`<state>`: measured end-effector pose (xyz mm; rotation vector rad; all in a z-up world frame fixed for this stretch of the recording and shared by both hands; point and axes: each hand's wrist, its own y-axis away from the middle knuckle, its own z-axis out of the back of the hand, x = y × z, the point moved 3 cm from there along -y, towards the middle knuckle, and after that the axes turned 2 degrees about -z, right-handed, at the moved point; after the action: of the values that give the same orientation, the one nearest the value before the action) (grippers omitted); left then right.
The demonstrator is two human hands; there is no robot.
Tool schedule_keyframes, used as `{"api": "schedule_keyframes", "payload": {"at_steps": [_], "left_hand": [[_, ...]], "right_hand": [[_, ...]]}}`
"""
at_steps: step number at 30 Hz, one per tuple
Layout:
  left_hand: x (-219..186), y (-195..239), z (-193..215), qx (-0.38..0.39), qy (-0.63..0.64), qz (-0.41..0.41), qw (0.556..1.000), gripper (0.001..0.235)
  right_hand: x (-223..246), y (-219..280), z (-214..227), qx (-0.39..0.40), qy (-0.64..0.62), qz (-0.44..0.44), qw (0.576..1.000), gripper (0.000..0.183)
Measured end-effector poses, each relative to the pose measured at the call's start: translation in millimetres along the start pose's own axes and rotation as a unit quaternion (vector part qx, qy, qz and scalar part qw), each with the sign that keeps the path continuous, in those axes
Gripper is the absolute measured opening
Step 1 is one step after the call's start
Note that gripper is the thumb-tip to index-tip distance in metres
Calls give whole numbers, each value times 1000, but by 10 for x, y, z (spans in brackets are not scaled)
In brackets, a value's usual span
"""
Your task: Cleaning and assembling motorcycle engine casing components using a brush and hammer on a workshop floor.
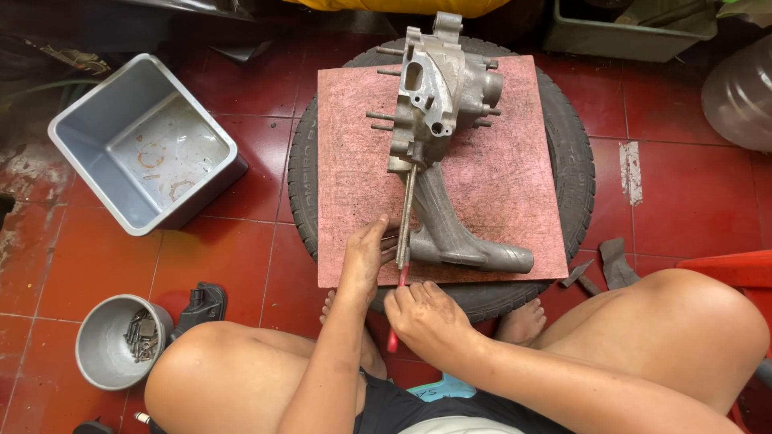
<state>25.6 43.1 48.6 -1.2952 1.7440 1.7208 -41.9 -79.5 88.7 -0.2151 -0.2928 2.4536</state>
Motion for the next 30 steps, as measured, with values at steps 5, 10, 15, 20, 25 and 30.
{"api": "schedule_keyframes", "payload": {"at_steps": [5,10,15,20,25,30], "left_hand": [[85,-64,-16,-9,-51,-23,998,44],[188,-108,-62,-44,-131,-45,989,47],[285,-89,-64,-60,-63,-189,978,33],[417,187,-117,-161,-73,-208,962,36],[882,17,-208,-130,76,-81,985,51],[849,123,-307,-174,105,-118,972,30]], "right_hand": [[-132,64,236,-17,-105,-7,994,9],[-459,126,372,-12,-152,-69,986,14],[-783,252,386,-116,-208,-80,968,7],[-1017,402,538,-100,-318,-148,931,6],[-1213,452,621,-55,-402,-223,887,13],[-1329,573,493,-94,-477,-307,818,12]]}}
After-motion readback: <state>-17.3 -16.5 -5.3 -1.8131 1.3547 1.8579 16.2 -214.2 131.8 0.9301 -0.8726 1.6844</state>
